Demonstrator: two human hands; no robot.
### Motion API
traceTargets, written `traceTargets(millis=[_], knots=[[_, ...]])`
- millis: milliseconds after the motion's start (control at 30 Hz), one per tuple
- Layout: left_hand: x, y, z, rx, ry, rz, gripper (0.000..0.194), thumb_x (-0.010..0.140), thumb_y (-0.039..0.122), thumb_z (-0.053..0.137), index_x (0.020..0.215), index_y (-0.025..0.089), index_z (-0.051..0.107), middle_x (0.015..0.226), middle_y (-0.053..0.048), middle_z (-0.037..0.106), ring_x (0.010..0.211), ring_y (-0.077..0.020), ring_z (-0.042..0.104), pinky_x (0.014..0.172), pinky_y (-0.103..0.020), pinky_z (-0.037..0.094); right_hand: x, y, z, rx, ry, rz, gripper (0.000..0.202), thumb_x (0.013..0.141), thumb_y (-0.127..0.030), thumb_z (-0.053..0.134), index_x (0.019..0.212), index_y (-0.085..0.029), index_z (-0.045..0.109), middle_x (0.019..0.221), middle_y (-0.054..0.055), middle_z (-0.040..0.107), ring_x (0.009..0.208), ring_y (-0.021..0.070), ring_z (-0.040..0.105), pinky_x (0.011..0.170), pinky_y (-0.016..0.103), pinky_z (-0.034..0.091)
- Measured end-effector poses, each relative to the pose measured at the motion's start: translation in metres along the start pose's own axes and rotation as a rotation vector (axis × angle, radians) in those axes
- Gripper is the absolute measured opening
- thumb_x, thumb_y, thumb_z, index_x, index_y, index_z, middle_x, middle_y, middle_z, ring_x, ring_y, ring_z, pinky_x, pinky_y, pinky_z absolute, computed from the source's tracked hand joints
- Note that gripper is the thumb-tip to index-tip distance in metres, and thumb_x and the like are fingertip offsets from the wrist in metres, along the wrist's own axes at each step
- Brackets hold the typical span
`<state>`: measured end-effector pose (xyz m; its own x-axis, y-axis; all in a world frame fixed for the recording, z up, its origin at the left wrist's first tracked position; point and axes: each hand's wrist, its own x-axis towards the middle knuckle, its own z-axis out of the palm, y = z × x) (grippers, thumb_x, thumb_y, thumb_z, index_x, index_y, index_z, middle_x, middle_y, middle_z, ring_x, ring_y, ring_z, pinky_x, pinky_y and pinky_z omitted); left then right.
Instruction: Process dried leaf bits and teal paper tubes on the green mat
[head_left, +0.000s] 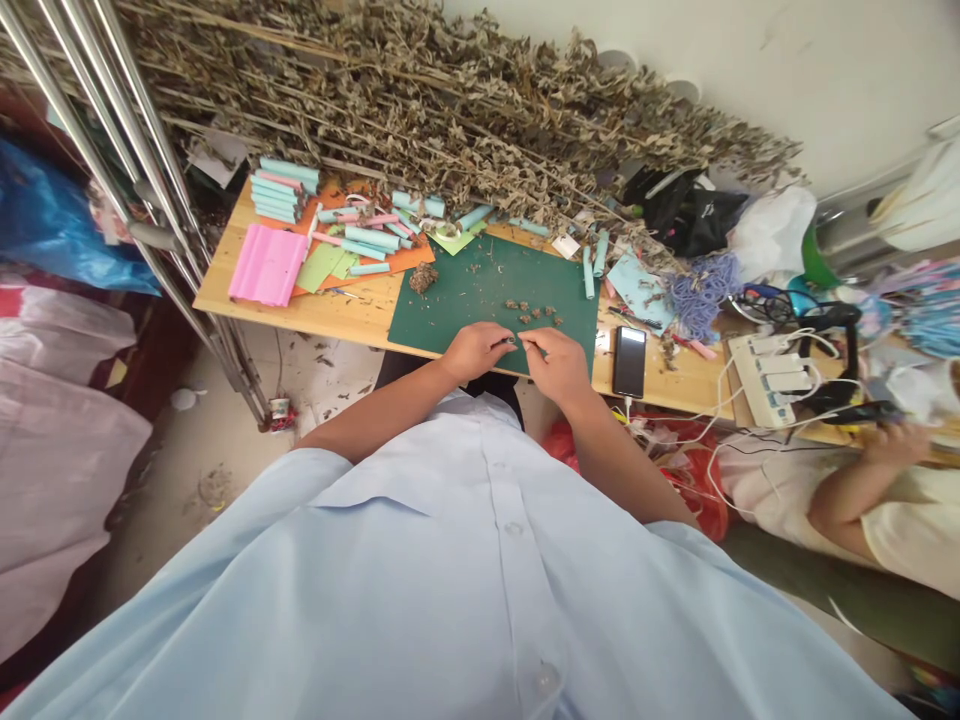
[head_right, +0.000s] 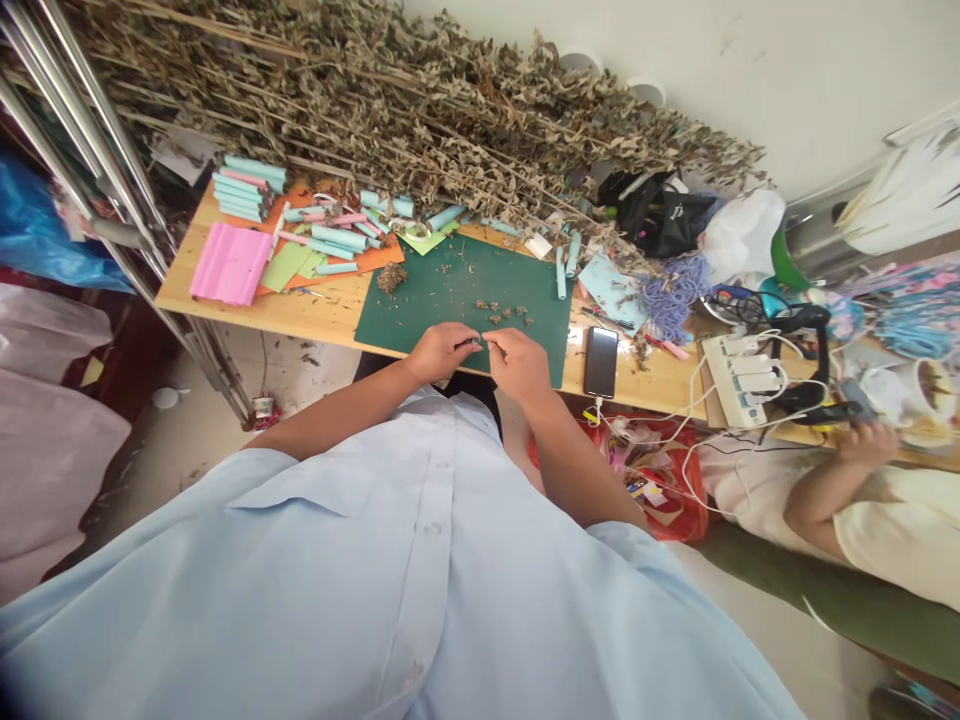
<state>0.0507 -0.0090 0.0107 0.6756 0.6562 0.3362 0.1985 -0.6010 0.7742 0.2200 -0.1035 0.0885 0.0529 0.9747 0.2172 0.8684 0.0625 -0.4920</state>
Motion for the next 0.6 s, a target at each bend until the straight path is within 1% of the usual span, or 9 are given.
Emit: traceTargets(millis=[133,267,433,533,600], knots=[[-0.001,0.001,-0.001,-0.023,0.003,-0.006,0.019,0.1,0.033,0.066,0.105,0.019,0.078,0.099,-0.008,0.078,0.095,-0.0199,0.071,0.09,-0.033,0.055,-0.005,-0.003,0.004,0.048,0.044,-0.008,0.028,0.099,-0.025,0.053,0.106,-0.025,0.08,0.11,0.007,0.081,0.104,0.0236,0.076,0.095,0.04,0.061],[-0.002,-0.001,-0.001,-0.029,0.027,-0.012,0.018,0.099,0.033,0.068,0.103,0.018,0.077,0.099,-0.008,0.078,0.094,-0.0198,0.07,0.088,-0.032,0.054,-0.009,-0.004,0.006,0.036,0.047,-0.011,0.031,0.1,-0.025,0.052,0.114,-0.025,0.08,0.114,0.008,0.081,0.106,0.0238,0.075,0.095,0.04,0.061],[-0.002,-0.001,0.0,-0.033,0.031,-0.011,0.014,0.099,0.027,0.066,0.1,0.018,0.076,0.097,-0.007,0.077,0.093,-0.0187,0.07,0.087,-0.031,0.054,-0.013,-0.007,0.006,-0.104,-0.018,-0.049,0.037,0.099,-0.023,0.051,0.124,-0.025,0.078,0.118,0.007,0.079,0.104,0.0231,0.074,0.088,0.035,0.06],[-0.003,-0.001,0.001,-0.029,0.032,-0.028,0.013,0.097,0.022,0.064,0.099,0.018,0.076,0.098,-0.006,0.077,0.093,-0.0179,0.069,0.088,-0.03,0.053,-0.014,-0.009,0.006,-0.223,-0.046,-0.098,0.039,0.097,-0.018,0.052,0.124,-0.026,0.079,0.115,0.007,0.079,0.096,0.0228,0.074,0.085,0.033,0.057],[-0.003,-0.001,0.001,-0.03,0.037,-0.035,0.013,0.095,0.019,0.064,0.098,0.018,0.076,0.097,-0.006,0.077,0.092,-0.0176,0.069,0.088,-0.03,0.053,-0.014,-0.01,0.006,-0.247,-0.057,-0.111,0.039,0.097,-0.018,0.053,0.124,-0.026,0.08,0.114,0.007,0.079,0.094,0.0229,0.073,0.085,0.034,0.056]])
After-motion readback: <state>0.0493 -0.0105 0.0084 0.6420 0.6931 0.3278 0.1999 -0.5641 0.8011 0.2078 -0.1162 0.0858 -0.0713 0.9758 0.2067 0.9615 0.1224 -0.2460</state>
